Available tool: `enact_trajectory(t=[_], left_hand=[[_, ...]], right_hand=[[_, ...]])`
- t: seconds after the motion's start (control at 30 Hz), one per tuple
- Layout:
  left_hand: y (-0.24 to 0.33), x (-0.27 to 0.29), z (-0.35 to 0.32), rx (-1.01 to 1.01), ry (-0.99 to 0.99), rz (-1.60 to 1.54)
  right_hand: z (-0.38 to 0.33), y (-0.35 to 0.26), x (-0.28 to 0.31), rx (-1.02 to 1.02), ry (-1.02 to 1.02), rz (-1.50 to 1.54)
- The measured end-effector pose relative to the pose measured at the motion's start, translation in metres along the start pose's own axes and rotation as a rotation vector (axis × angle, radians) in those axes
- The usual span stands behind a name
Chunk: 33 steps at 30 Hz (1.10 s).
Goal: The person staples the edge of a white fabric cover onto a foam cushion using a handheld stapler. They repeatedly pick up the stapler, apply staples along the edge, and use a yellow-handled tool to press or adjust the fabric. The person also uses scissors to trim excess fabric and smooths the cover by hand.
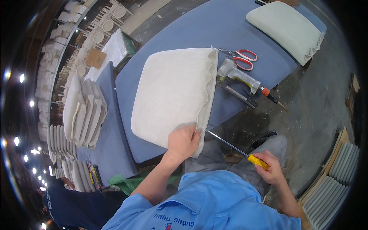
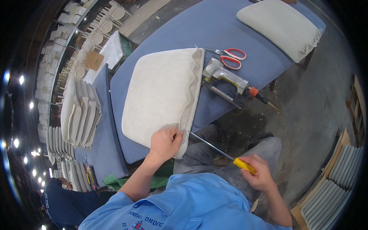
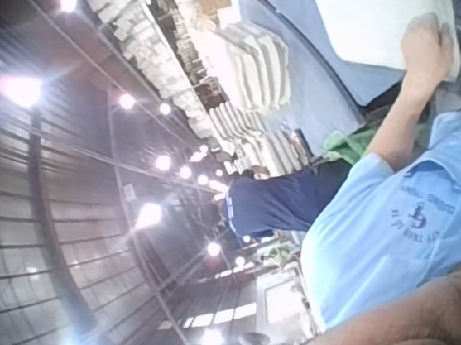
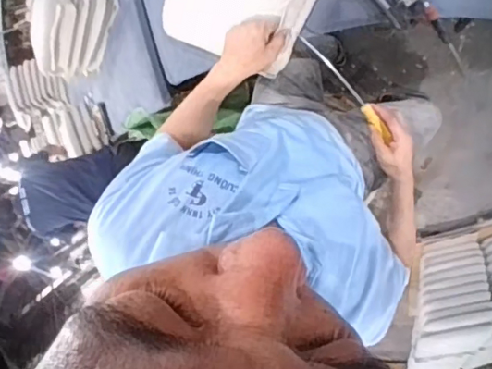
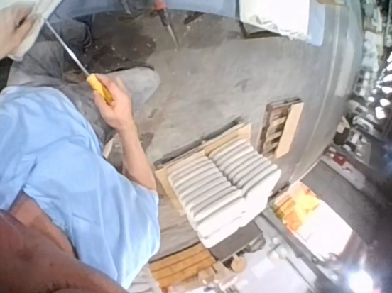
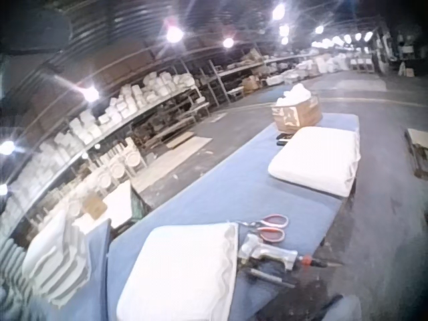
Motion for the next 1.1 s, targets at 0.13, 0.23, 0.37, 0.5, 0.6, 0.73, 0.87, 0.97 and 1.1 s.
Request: enact_trajectory(t=[0.13, 0.23, 0.37, 0.5, 0.6, 0.73, 0.87, 0.97, 1.1], left_hand=[[-0.003, 0.000, 0.001, -0.006, 0.011, -0.004], [0.002, 0.002, 0.002, 0.014, -0.010, 0.007], [-0.006, 0.003, 0.006, 0.021, -0.022, -0.031], [-0.013, 0.004, 0.007, 0.021, -0.022, -0.157], [-0.016, 0.003, 0.007, 0.015, -0.006, -0.206], [-0.021, -0.002, 0.004, -0.017, 0.074, -0.248], [-0.024, -0.007, 0.003, -0.033, 0.103, -0.293], [-0.026, -0.008, 0.003, -0.048, 0.102, -0.307], [-0.030, -0.009, 0.002, -0.055, 0.099, -0.340]], right_hand=[[0.004, -0.001, 0.001, 0.014, -0.018, -0.015], [0.005, 0.000, 0.001, -0.007, -0.017, -0.032], [0.005, 0.006, 0.000, -0.129, -0.038, 0.137], [0.007, 0.008, 0.002, -0.209, -0.094, 0.180], [0.007, 0.007, 0.001, -0.294, -0.106, 0.273], [0.021, -0.016, 0.010, -0.184, -0.117, -0.054], [0.027, -0.039, 0.020, -0.093, -0.091, -0.210], [0.033, -0.058, 0.028, -0.054, -0.089, -0.264], [0.047, -0.091, 0.038, -0.048, -0.151, -0.327]])
Point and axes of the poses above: each hand's wrist, its own z-axis towards the middle knuckle, its own x-axis out of the back of the hand, y = z × x, the point moved 3 cm from there along z, towards the middle knuckle, and after that the axes turned 8 degrees about -y, right-handed, at the moved point
